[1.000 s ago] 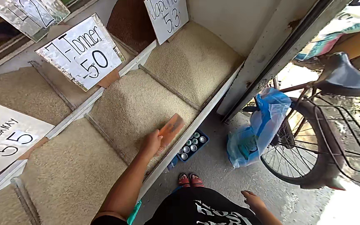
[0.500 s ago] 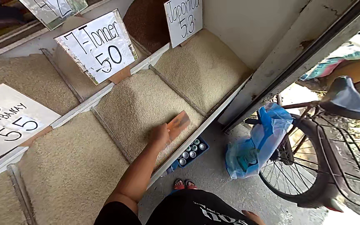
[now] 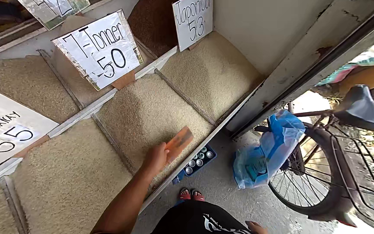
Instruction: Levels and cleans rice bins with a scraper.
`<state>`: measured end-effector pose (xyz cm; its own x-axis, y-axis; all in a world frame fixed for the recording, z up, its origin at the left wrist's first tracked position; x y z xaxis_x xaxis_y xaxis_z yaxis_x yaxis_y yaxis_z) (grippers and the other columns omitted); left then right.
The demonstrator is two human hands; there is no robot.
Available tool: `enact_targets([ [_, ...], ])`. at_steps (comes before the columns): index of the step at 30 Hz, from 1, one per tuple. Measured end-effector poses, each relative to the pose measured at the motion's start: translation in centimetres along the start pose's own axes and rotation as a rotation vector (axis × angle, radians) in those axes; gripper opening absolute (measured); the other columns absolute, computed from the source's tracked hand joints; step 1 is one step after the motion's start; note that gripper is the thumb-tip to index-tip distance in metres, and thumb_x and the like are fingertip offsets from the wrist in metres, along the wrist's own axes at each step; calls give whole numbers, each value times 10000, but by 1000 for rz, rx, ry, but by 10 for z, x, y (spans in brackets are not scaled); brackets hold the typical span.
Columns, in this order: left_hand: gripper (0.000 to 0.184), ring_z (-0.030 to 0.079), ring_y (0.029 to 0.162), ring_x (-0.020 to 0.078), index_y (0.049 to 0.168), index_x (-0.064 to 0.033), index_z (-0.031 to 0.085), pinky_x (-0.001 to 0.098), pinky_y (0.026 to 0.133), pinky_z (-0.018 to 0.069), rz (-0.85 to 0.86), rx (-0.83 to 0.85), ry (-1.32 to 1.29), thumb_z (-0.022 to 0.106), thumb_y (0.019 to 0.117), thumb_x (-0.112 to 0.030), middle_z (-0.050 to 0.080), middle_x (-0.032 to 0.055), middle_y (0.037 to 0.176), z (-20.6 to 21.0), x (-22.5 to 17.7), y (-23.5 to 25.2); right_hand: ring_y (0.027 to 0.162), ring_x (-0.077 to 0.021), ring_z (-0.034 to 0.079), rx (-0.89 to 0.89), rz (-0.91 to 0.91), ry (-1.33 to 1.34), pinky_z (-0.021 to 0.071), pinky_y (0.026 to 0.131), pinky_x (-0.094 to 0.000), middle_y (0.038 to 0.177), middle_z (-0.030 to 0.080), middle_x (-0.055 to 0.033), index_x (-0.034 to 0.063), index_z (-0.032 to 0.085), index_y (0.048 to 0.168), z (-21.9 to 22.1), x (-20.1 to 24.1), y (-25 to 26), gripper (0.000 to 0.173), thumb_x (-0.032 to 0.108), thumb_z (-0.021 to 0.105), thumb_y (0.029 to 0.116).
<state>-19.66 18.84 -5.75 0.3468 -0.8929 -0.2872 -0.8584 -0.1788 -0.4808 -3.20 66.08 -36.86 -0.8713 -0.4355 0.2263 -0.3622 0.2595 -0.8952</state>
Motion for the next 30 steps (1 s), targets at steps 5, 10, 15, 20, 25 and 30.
enact_targets([
  [5,383,671,1147,388,1335,-47,593,581,963,530,-34,142,66,450,1108,-322,687,212,1202,54,-6,8,1326,-432,530,0,-67,-30,384,1115,-588,1407,550,-324,-51,547,1412,-1,43,7,461,284,473,1103],
  [10,361,653,1176,389,1305,-1,603,565,1008,508,-46,94,19,493,1096,-274,671,232,1217,28,13,28,1414,-462,444,-108,-195,29,310,1165,-625,1465,495,-343,-89,518,1422,-2,134,18,650,456,338,1118],
  [15,316,645,1156,421,1203,19,655,624,1009,477,-121,-122,-4,568,1073,-256,679,258,1171,-81,48,47,1477,-393,365,-53,-471,348,277,1184,-596,1572,397,-280,-56,404,1517,-22,302,-19,749,534,193,1107],
  [20,286,676,1008,484,1164,23,648,703,885,506,-293,-578,-120,588,1064,-237,687,294,1048,-158,28,29,1494,-308,374,-262,-628,632,296,1216,-507,1596,392,-229,-13,378,1546,-67,452,-33,710,495,140,1112],
  [25,430,692,1033,411,1392,26,457,603,897,554,-381,-655,-380,553,1069,-242,670,269,1113,-124,-68,60,1433,-367,458,-451,-458,688,395,1167,-488,1534,442,-290,-71,302,1554,-90,532,-15,773,529,368,1071],
  [30,542,664,1179,342,1480,26,403,517,1020,531,-465,-497,-472,579,1026,-211,659,235,1249,-60,-139,158,1458,-322,439,-474,-461,632,390,1183,-416,1558,419,-268,-62,255,1571,-85,545,-8,783,489,462,1054],
])
Point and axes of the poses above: each hand's wrist, its own y-axis towards the middle knuckle, its own z-axis out of the palm, x = y × z, the point moved 3 cm from there along y, towards the middle knuckle
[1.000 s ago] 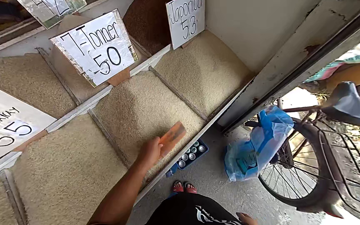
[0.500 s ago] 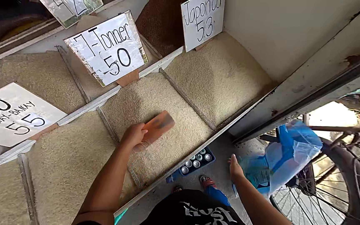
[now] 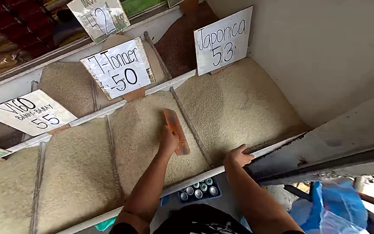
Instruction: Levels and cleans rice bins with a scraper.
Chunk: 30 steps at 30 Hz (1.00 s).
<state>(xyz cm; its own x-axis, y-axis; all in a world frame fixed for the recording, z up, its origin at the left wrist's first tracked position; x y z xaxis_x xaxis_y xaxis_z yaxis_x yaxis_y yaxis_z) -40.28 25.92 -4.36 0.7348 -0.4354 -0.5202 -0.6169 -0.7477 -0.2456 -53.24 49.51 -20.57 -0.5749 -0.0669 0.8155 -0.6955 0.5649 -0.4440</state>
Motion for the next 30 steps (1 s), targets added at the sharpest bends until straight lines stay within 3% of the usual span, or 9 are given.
enact_targets([
  [5,590,683,1175,303,1521,19,318,479,1007,550,-103,81,70,541,1033,-226,676,207,1244,78,-30,15,1459,-305,440,-8,13,-59,404,1172,-394,1567,409,-256,-42,240,1583,1,-3,4,771,485,438,1057],
  [8,590,675,1192,303,1528,14,310,475,1013,546,-146,101,143,533,1037,-224,672,202,1259,74,-26,18,1452,-310,449,-4,12,-74,421,1158,-403,1566,410,-256,-39,238,1584,4,-5,4,764,477,434,1056],
  [11,535,670,1178,353,1498,-23,399,536,998,534,-198,31,130,558,1037,-244,675,222,1242,26,-5,21,1457,-317,441,-3,-1,-75,413,1163,-406,1575,394,-260,-35,246,1584,6,-8,5,754,472,425,1057],
  [17,486,718,982,411,1516,-142,429,649,848,563,-136,-508,-7,539,1079,-324,714,229,1093,-142,48,-51,1486,-343,394,24,-35,-82,386,1184,-420,1606,326,-286,-35,161,1610,9,-13,6,772,459,408,1071],
  [20,397,711,954,450,1416,-99,517,683,822,542,-236,-673,129,524,1086,-320,715,242,1037,-187,92,-84,1480,-355,399,37,-43,-97,393,1179,-436,1599,339,-287,-35,173,1610,7,-13,4,769,460,408,1070],
  [23,349,697,1028,466,1348,-65,570,680,868,537,-417,-572,240,515,1084,-286,709,258,1090,-186,160,-81,1485,-372,383,64,-62,-128,386,1179,-457,1607,313,-299,-41,173,1609,6,-13,4,764,444,410,1068],
  [27,390,659,1207,386,1420,-103,548,606,997,518,-573,-275,294,478,1085,-288,677,204,1287,-145,235,-65,1489,-357,384,69,-83,-203,385,1182,-450,1615,306,-288,-40,157,1612,10,-17,9,759,432,398,1069],
  [30,402,642,1242,372,1458,-127,519,601,1011,515,-612,-203,268,462,1085,-266,661,185,1331,-121,261,-56,1481,-364,396,54,-104,-266,391,1176,-459,1610,318,-290,-39,162,1613,14,-22,15,754,413,412,1063],
])
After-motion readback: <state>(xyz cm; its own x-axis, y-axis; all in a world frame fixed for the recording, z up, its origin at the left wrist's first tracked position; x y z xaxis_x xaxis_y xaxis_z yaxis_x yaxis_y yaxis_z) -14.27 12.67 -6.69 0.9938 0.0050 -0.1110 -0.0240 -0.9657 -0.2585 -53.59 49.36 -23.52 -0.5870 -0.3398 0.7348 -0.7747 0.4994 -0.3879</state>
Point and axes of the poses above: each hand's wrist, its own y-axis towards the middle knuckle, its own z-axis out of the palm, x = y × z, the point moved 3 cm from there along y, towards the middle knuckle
